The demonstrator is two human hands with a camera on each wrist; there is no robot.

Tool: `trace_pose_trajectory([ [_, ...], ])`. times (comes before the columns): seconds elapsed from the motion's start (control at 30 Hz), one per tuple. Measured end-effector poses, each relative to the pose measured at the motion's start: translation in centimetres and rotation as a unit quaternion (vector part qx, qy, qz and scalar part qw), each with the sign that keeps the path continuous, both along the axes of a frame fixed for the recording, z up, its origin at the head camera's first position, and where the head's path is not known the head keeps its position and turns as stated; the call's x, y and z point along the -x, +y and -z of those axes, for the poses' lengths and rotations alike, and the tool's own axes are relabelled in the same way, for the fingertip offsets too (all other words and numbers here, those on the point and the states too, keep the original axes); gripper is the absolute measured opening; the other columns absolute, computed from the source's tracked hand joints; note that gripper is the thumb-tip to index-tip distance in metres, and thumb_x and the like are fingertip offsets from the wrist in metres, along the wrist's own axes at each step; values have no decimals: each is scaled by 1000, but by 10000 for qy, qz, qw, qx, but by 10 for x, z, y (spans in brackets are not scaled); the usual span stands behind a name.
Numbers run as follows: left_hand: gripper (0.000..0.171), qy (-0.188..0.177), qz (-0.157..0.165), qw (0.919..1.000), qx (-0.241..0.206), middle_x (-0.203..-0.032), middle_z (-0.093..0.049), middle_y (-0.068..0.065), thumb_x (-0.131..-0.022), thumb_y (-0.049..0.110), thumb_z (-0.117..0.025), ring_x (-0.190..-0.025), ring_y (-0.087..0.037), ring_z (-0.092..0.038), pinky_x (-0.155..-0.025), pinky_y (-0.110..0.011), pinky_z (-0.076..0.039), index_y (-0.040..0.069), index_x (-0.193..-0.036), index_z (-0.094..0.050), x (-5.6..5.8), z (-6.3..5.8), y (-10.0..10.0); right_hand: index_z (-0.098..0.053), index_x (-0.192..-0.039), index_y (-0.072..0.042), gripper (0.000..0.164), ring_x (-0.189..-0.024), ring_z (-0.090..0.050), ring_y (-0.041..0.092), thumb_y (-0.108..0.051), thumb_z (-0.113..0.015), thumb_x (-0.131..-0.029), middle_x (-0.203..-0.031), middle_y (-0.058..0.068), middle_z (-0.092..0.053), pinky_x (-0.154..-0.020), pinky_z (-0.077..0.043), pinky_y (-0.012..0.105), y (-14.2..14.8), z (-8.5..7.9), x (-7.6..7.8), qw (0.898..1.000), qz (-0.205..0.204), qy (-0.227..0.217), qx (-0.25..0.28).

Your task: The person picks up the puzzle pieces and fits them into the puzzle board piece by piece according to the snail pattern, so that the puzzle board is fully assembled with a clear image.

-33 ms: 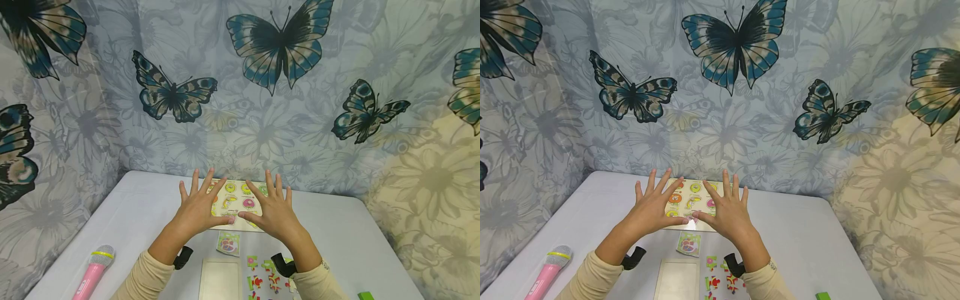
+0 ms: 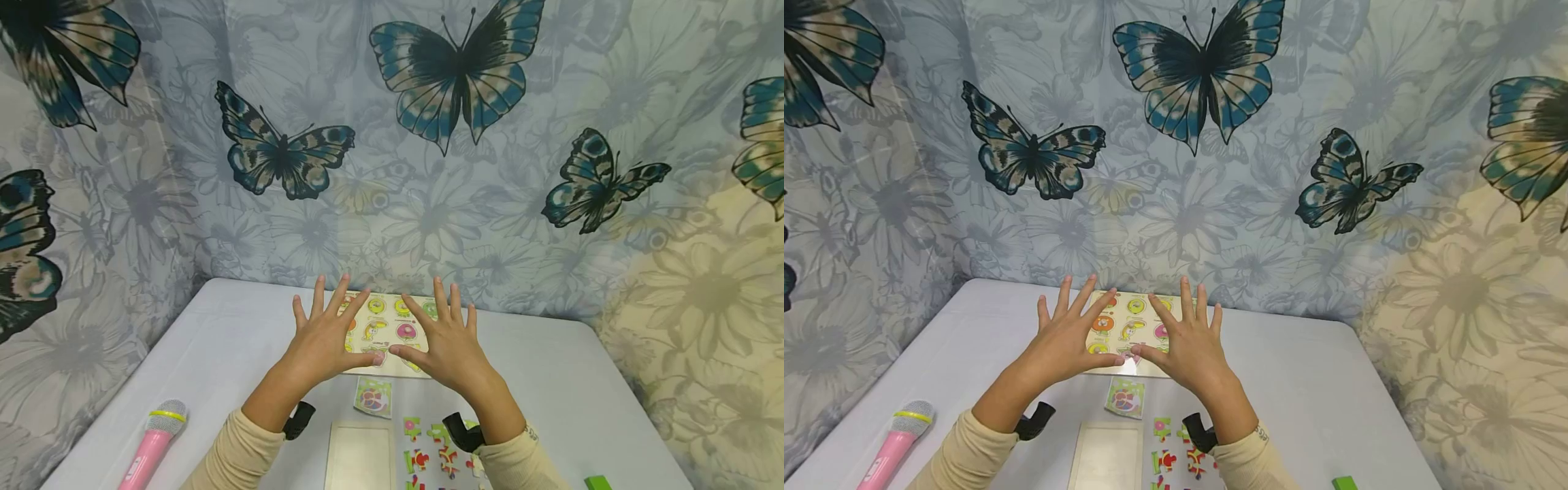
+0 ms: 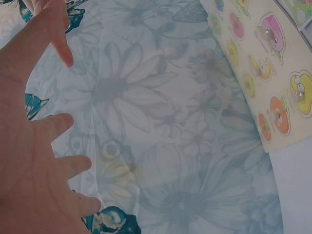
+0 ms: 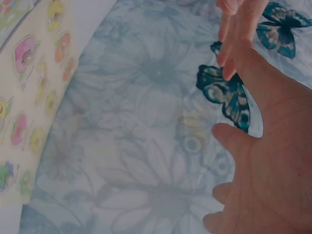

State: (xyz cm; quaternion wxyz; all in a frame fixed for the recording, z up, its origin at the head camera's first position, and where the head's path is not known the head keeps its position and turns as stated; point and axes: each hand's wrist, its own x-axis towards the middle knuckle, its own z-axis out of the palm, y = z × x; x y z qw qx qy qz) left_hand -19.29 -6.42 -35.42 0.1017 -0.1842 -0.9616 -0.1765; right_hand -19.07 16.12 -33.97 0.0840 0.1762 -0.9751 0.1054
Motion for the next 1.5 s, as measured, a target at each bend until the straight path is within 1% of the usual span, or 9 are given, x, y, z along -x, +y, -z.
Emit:
trace_pose_trajectory([
  [0.5, 107, -72, 44, 10000, 1, -163, -9, -11, -70, 73, -68, -146, -46, 9, -103, -79, -3, 31, -155, -21, -5, -1, -1, -27, -154, -32, 85, -145, 8, 48, -69, -56, -84, -162, 19, 8, -107, -7, 75, -3, -2, -1, 9999, 6, 160, -50],
  [0.7, 107, -272, 90, 9996, -44, -163, -10, -12, -70, 72, -69, -146, -47, 9, -103, -78, -1, 31, -155, -21, -11, 12, 1, -26, -154, -33, 84, -145, 8, 48, -69, -56, -84, -162, 18, 8, -107, -7, 75, -1, 12, -7, 10000, 53, -47, -63],
  [0.87, 104, -383, 119, 9992, -95, -163, -12, -12, -71, 71, -69, -147, -45, 5, -104, -78, 0, 29, -155, -24, -8, 16, 0, -27, -154, -32, 81, -146, 2, 48, -66, -57, -86, -162, 20, -2, -108, -9, 74, 2, 14, -5, 10000, -8, -39, -39],
  [0.97, 101, -419, 75, 9990, -144, -161, -20, -10, -71, 68, -71, -148, -42, -8, -105, -77, -6, 26, -154, -29, -1, 21, -7, -31, -152, -29, 76, -146, -6, 47, -60, -58, -88, -160, 20, -15, -109, -9, 73, 6, 18, 2, 9999, -76, -23, 118],
  [1.03, 100, -601, 10, 9981, -135, -159, -26, -10, -72, 67, -72, -146, -39, -16, -106, -75, -10, 24, -152, -32, 2, 31, -13, -36, -150, -27, 71, -145, -15, 46, -56, -60, -90, -157, 19, -27, -109, -11, 72, 9, 28, 7, 9998, -97, -54, 165],
  [1.1, 98, -887, -22, 9960, -85, -156, -32, -10, -71, 66, -73, -143, -37, -25, -105, -74, -14, 22, -151, -35, 2, 48, -19, -43, -147, -24, 67, -142, -27, 43, -50, -64, -89, -149, 18, -40, -109, -17, 70, 14, 45, 8, 9998, -113, -134, 112],
  [1.23, 95, -1632, 61, 9866, 5, -151, -39, -14, -71, 61, -76, -138, -38, -34, -102, -74, -25, 17, -147, -42, -11, 88, -27, -59, -133, -17, 55, -127, -49, 35, -36, -76, -83, -129, 11, -61, -108, -31, 60, 21, 87, -3, 9989, -133, -437, -89],
  [1.33, 95, -2118, 239, 9770, -2, -150, -40, -16, -66, 55, -83, -138, -42, -33, -99, -75, -28, 14, -143, -46, -25, 109, -33, -69, -117, -14, 41, -118, -57, 30, -24, -81, -79, -118, 6, -67, -105, -38, 53, 22, 111, -12, 9976, -187, -651, -134],
  [1.5, 101, -2487, 519, 9671, -96, -155, -32, -18, -55, 44, -92, -144, -45, -21, -101, -78, -17, 12, -141, -49, -44, 128, -38, -73, -102, -15, 26, -112, -60, 28, -15, -81, -77, -110, 2, -70, -101, -43, 49, 20, 132, -19, 9959, -263, -856, -86],
])
